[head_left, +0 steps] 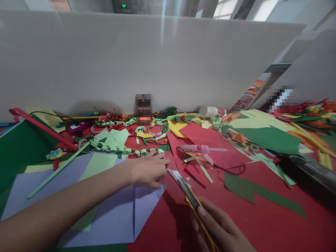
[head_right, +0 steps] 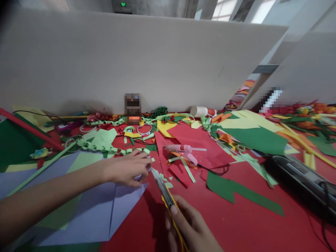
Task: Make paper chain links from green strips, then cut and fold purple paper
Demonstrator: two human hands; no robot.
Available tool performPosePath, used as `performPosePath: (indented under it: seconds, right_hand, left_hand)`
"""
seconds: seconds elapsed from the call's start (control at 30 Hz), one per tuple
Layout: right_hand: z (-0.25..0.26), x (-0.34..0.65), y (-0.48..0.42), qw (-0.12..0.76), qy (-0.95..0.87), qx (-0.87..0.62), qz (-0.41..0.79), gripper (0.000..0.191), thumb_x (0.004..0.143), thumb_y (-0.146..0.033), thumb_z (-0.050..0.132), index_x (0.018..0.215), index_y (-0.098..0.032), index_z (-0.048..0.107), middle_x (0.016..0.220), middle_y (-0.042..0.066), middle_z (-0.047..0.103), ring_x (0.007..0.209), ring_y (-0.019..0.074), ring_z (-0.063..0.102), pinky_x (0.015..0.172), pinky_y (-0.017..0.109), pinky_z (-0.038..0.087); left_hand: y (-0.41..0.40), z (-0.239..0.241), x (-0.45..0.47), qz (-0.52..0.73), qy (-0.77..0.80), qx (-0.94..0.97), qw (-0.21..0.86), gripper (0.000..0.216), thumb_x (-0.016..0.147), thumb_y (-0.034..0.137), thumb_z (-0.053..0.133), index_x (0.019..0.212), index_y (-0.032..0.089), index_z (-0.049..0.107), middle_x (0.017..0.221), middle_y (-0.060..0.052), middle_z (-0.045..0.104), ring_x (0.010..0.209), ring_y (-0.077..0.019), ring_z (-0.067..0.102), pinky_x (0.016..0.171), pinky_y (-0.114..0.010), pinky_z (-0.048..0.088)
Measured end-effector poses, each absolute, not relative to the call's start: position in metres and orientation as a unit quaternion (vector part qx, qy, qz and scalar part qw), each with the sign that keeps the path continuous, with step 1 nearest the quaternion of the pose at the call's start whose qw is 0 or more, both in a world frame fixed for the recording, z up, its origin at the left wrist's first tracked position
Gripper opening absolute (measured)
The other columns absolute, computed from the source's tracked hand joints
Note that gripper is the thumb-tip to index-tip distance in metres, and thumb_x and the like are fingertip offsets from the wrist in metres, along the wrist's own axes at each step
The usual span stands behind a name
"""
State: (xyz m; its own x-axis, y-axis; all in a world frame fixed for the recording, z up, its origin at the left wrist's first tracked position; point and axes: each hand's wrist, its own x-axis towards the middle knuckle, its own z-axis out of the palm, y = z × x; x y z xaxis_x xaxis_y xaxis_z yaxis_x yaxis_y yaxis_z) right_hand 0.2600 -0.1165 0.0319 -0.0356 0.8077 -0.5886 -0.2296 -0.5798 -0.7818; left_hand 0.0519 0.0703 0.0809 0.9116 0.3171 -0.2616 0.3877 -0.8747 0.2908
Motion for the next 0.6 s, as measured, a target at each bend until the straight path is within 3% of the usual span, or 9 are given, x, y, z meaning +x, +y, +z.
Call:
performPosePath:
  seconds: [0.13, 0.23, 0.37, 0.47, 0.6]
  right_hand:
    - [0.037, 0.264, -0.110, 0.386, -0.280, -0.568, 0.670, 0.055, 0.077, -0.074, 0.076, 0.094, -0.023, 0.065, 0.071, -0.002, 0.066, 0.049, 0.0109, 0.058, 0.050, 0.023, 0.046]
    - [0.040, 0.273, -0.109, 0.371, -0.300, -0.590, 0.652, 0.060, 0.075, -0.078, 0.075, 0.099, -0.024, 0.067, 0.063, -0.003, 0.063, 0.050, 0.0129, 0.057, 0.052, 0.024, 0.047]
    - [0.045, 0.282, -0.110, 0.373, -0.299, -0.631, 0.611, 0.067, 0.069, -0.082, 0.076, 0.105, -0.025, 0.069, 0.063, -0.002, 0.062, 0.056, 0.0167, 0.059, 0.054, 0.027, 0.051]
    - [0.048, 0.286, -0.111, 0.372, -0.318, -0.650, 0.581, 0.064, 0.068, -0.083, 0.075, 0.097, -0.026, 0.070, 0.070, 0.001, 0.065, 0.058, 0.0185, 0.060, 0.053, 0.028, 0.051]
    - [0.045, 0.284, -0.115, 0.351, -0.348, -0.643, 0.585, 0.060, 0.071, -0.083, 0.072, 0.090, -0.026, 0.068, 0.057, -0.001, 0.058, 0.051, 0.0168, 0.054, 0.050, 0.027, 0.047]
  left_hand:
    - [0.071, 0.072, 0.044, -0.055, 0.304, 0.914, 0.262, 0.016, 0.076, 0.019, 0.068, 0.061, 0.021, 0.062, 0.079, -0.002, 0.062, 0.087, -0.0217, 0.055, 0.080, -0.034, 0.038]
    - [0.077, 0.063, 0.038, -0.026, 0.397, 0.859, 0.322, 0.017, 0.078, 0.023, 0.058, 0.061, 0.020, 0.056, 0.063, 0.002, 0.053, 0.063, -0.0151, 0.047, 0.062, -0.029, 0.032]
    - [0.083, 0.058, 0.034, 0.005, 0.448, 0.794, 0.411, 0.012, 0.076, 0.030, 0.056, 0.069, 0.021, 0.058, 0.069, 0.003, 0.056, 0.061, -0.0133, 0.047, 0.055, -0.027, 0.029]
    - [0.080, 0.057, 0.036, 0.019, 0.470, 0.746, 0.471, 0.013, 0.078, 0.035, 0.055, 0.075, 0.022, 0.058, 0.064, 0.004, 0.051, 0.055, -0.0130, 0.044, 0.051, -0.027, 0.028]
    - [0.070, 0.057, 0.038, 0.058, 0.489, 0.691, 0.529, 0.015, 0.079, 0.037, 0.056, 0.077, 0.023, 0.054, 0.063, 0.006, 0.043, 0.053, -0.0122, 0.039, 0.049, -0.026, 0.026]
